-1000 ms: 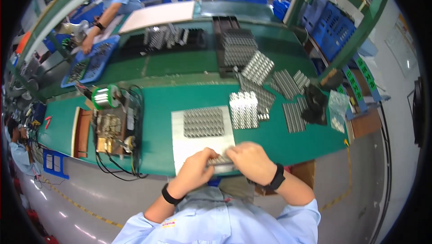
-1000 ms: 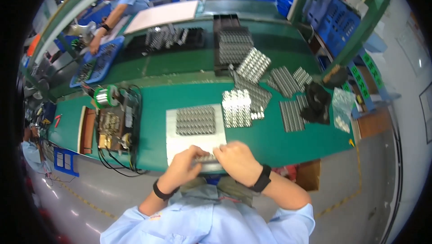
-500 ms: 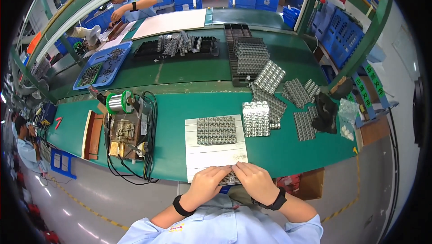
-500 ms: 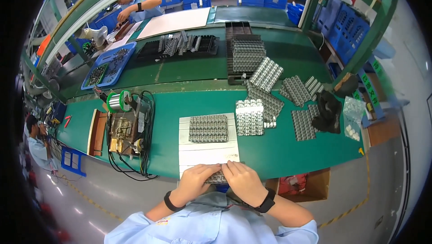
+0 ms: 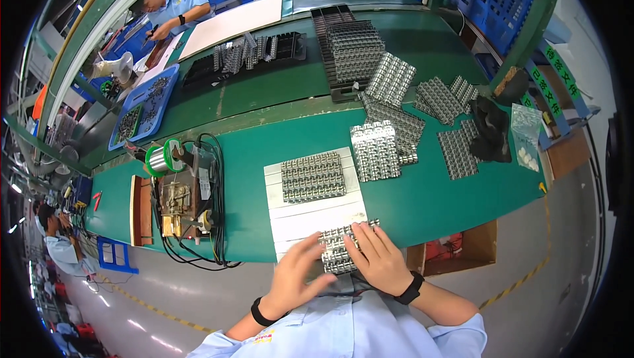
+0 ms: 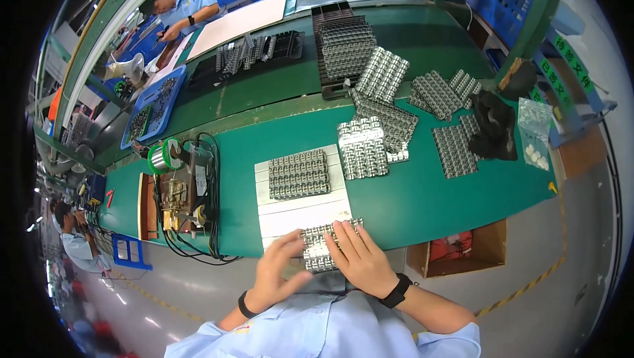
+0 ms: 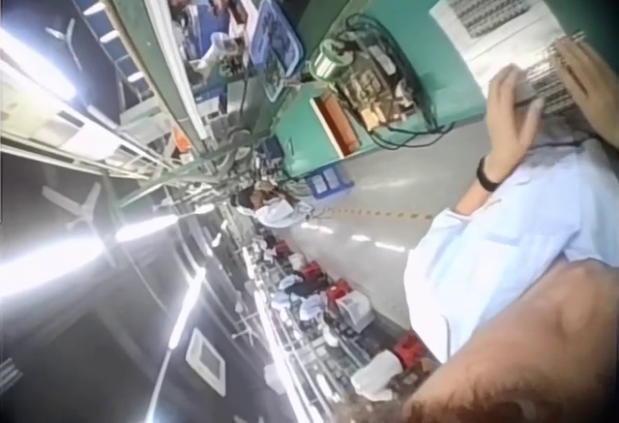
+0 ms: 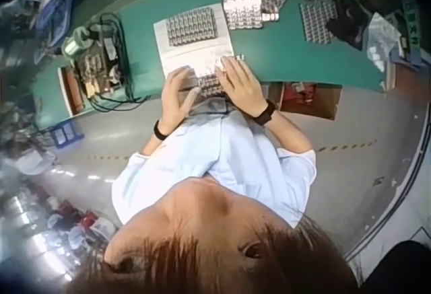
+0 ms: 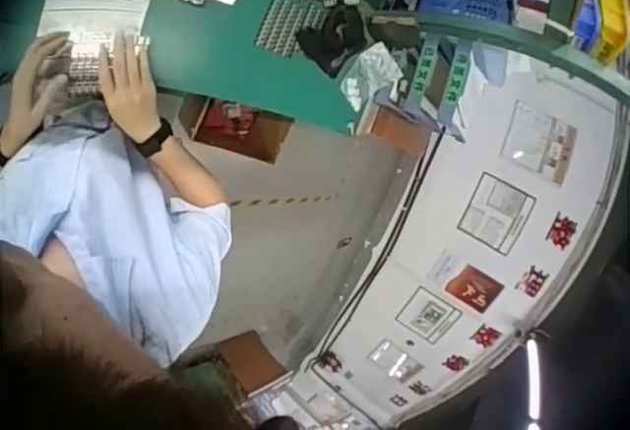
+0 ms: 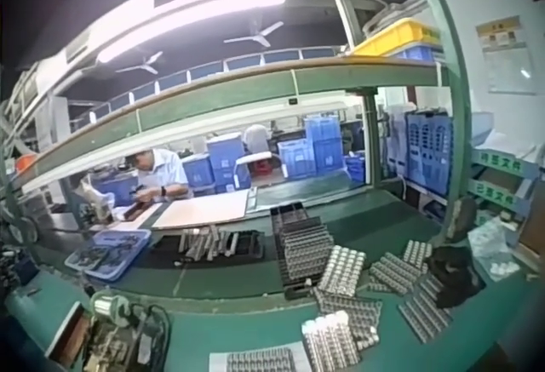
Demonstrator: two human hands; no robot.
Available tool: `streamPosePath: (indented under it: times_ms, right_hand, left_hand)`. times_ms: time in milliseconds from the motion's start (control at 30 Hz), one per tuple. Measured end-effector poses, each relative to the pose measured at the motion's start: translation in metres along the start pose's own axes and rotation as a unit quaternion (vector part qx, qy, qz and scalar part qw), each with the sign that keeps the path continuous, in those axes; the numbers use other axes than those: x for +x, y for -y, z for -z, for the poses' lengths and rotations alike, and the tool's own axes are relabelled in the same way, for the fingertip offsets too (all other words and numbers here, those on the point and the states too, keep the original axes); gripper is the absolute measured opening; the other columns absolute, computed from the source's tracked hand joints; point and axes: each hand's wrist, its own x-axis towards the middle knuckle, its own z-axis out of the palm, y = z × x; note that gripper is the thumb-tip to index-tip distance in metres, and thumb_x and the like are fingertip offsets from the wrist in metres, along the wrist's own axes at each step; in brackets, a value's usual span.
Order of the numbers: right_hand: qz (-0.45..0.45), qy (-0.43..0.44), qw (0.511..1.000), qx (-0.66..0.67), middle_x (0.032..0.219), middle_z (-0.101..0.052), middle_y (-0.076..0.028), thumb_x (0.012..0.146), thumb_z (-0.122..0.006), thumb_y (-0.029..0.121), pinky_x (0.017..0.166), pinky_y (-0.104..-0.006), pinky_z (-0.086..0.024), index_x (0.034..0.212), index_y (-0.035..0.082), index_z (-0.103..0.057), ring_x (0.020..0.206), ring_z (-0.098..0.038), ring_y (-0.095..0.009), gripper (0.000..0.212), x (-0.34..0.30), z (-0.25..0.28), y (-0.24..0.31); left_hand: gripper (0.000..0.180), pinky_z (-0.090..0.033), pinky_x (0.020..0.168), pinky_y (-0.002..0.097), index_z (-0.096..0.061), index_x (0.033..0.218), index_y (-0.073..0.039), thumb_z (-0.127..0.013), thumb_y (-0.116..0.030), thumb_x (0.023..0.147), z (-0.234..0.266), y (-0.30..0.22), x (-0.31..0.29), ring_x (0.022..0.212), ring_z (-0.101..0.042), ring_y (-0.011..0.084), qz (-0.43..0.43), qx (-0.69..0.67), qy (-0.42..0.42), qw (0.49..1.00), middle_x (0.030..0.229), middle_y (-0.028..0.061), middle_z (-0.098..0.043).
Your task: The person picks up a metal strip and a circuit board, then presses the strip into the board by hand. They repeat this process for several circuit boards, picking up components and pressing them together on a metal plate.
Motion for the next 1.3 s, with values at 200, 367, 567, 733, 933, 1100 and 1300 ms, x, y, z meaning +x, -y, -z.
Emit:
streamPosePath:
  times_ms: [200, 367, 567, 733, 933, 1100, 1300]
  right_hand:
    - [0.024, -0.046, 0.999, 0.011, 0.134, -0.053, -0.019, 0.09, -0.055, 0.017, 0.103, -0.0418, -0.041, 0.13, 0.007, -0.055, 0.12, -0.055, -0.031, 0.041, 0.014, 0.011, 0.003]
    - [-0.095, -0.113, 0.981, 0.125, 0.136, -0.051, -0.019, 0.088, -0.064, 0.016, 0.104, -0.0403, -0.04, 0.139, 0.006, -0.044, 0.122, -0.054, -0.032, 0.056, 0.015, 0.028, -0.014]
    - [-0.263, -0.052, 0.854, 0.446, 0.123, -0.059, -0.019, 0.085, -0.071, 0.012, 0.093, -0.0363, -0.047, 0.135, 0.004, -0.043, 0.109, -0.062, -0.029, 0.058, 0.017, 0.022, -0.039]
    - [-0.224, -0.002, 0.886, 0.406, 0.103, -0.065, -0.015, 0.086, -0.07, 0.009, 0.077, -0.0338, -0.053, 0.121, 0.003, -0.05, 0.089, -0.068, -0.026, 0.041, 0.009, 0.01, -0.048]
    - [-0.204, -0.029, 0.904, 0.374, 0.095, -0.065, -0.011, 0.087, -0.069, 0.009, 0.069, -0.0337, -0.053, 0.11, 0.004, -0.053, 0.082, -0.068, -0.026, 0.029, 0.014, 0.003, -0.044]
    - [-0.221, 0.001, 0.907, 0.36, 0.094, -0.065, -0.011, 0.088, -0.068, 0.009, 0.066, -0.0336, -0.053, 0.108, 0.004, -0.052, 0.081, -0.068, -0.026, 0.027, 0.012, 0.007, -0.04]
    - [-0.202, -0.006, 0.914, 0.351, 0.096, -0.066, -0.011, 0.087, -0.068, 0.007, 0.069, -0.0341, -0.052, 0.114, 0.003, -0.052, 0.078, -0.066, -0.027, 0.031, 0.01, 0.006, -0.039]
  left_hand:
    - [0.039, -0.049, 0.084, 0.0273, -0.055, 0.122, -0.001, -0.07, -0.012, 0.088, -0.002, -0.002, 0.01, 0.096, -0.061, 0.0122, 0.267, -0.39, -0.032, 0.881, 0.111, 0.0089, -0.063]
    - [0.024, -0.048, 0.07, 0.0202, -0.058, 0.111, -0.001, -0.067, -0.004, 0.089, -0.003, 0.011, 0.019, 0.079, -0.059, 0.0038, 0.27, -0.415, -0.015, 0.869, 0.085, 0.0014, -0.064]
    - [0.023, -0.044, 0.067, 0.0188, -0.057, 0.11, -0.001, -0.066, 0.001, 0.089, -0.017, 0.024, 0.013, 0.077, -0.055, 0.0033, 0.241, -0.325, 0.028, 0.914, 0.093, 0.0014, -0.066]
    - [0.02, -0.045, 0.061, 0.0204, -0.059, 0.106, 0.001, -0.068, 0.0, 0.087, -0.023, 0.014, 0.022, 0.071, -0.057, 0.0046, 0.194, -0.253, -0.022, 0.947, 0.086, 0.0038, -0.067]
    - [0.02, -0.042, 0.054, 0.0201, -0.059, 0.104, 0.003, -0.068, 0.002, 0.086, -0.014, 0.012, 0.027, 0.066, -0.055, 0.0039, 0.158, -0.172, -0.034, 0.972, 0.082, 0.005, -0.067]
    - [0.021, -0.045, 0.057, 0.0207, -0.059, 0.105, 0.002, -0.068, 0.002, 0.086, -0.013, 0.016, 0.026, 0.066, -0.058, 0.0054, 0.164, -0.17, -0.012, 0.972, 0.082, 0.0064, -0.068]
    - [0.031, -0.049, 0.067, 0.0236, -0.056, 0.112, 0.002, -0.07, 0.001, 0.084, -0.018, 0.019, 0.02, 0.075, -0.062, 0.0093, 0.156, -0.165, -0.011, 0.974, 0.087, 0.0079, -0.068]
